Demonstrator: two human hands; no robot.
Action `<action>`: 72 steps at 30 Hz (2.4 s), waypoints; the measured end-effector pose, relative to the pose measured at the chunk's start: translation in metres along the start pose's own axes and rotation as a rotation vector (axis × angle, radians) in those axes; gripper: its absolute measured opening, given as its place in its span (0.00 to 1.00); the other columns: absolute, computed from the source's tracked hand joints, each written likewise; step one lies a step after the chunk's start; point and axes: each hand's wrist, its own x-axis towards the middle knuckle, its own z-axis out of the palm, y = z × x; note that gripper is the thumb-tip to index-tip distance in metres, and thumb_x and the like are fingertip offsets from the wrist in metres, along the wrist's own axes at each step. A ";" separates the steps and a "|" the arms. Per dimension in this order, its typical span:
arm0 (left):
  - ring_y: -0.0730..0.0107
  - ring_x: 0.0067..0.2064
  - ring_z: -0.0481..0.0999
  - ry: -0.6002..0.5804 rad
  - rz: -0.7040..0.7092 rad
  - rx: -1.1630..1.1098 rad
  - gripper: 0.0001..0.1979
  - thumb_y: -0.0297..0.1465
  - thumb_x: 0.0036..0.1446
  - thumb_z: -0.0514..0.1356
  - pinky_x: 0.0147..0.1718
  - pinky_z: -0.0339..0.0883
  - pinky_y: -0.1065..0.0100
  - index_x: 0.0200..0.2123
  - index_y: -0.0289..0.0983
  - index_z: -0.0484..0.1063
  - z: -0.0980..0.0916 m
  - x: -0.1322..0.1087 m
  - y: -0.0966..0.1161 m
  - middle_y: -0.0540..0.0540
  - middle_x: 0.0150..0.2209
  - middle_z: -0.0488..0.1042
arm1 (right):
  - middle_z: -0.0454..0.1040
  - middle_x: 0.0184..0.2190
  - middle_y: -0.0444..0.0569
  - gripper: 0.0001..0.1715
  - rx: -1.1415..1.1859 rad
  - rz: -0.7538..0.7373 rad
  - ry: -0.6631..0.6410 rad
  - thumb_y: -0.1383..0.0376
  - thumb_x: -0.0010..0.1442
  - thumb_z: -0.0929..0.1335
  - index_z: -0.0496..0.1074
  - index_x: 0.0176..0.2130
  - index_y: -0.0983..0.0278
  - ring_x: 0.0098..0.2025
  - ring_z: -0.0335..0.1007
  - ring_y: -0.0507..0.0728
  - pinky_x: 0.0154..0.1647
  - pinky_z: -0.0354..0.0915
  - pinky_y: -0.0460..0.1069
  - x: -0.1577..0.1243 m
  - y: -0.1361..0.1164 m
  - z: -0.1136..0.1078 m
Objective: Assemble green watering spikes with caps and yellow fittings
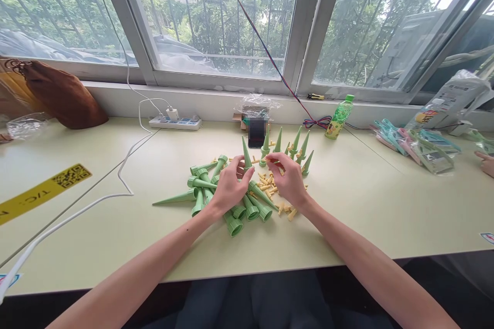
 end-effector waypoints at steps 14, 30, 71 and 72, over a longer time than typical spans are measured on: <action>0.66 0.35 0.77 -0.028 0.010 -0.001 0.17 0.38 0.61 0.58 0.31 0.70 0.66 0.51 0.38 0.67 -0.001 -0.001 0.007 0.43 0.41 0.77 | 0.78 0.40 0.50 0.08 0.048 0.030 -0.016 0.65 0.64 0.65 0.74 0.42 0.62 0.41 0.75 0.57 0.43 0.73 0.52 0.000 -0.003 0.001; 0.66 0.36 0.77 -0.039 0.048 0.006 0.18 0.39 0.60 0.59 0.34 0.73 0.64 0.52 0.38 0.66 0.000 -0.002 0.004 0.43 0.42 0.76 | 0.76 0.39 0.49 0.07 0.054 0.004 -0.033 0.66 0.63 0.66 0.75 0.40 0.61 0.40 0.74 0.56 0.42 0.73 0.51 0.000 -0.003 0.001; 0.67 0.36 0.77 -0.075 0.086 -0.011 0.13 0.36 0.60 0.59 0.33 0.72 0.66 0.47 0.39 0.69 0.000 -0.003 0.007 0.45 0.43 0.76 | 0.72 0.25 0.45 0.12 0.027 0.109 -0.146 0.59 0.64 0.65 0.71 0.40 0.65 0.26 0.66 0.52 0.29 0.63 0.47 -0.001 -0.005 0.001; 0.67 0.36 0.77 -0.069 0.082 -0.008 0.13 0.36 0.60 0.59 0.33 0.72 0.66 0.47 0.39 0.69 0.000 -0.002 0.007 0.46 0.43 0.76 | 0.71 0.25 0.45 0.11 0.029 0.104 -0.153 0.59 0.64 0.66 0.71 0.40 0.65 0.26 0.65 0.52 0.29 0.63 0.47 -0.001 -0.005 0.001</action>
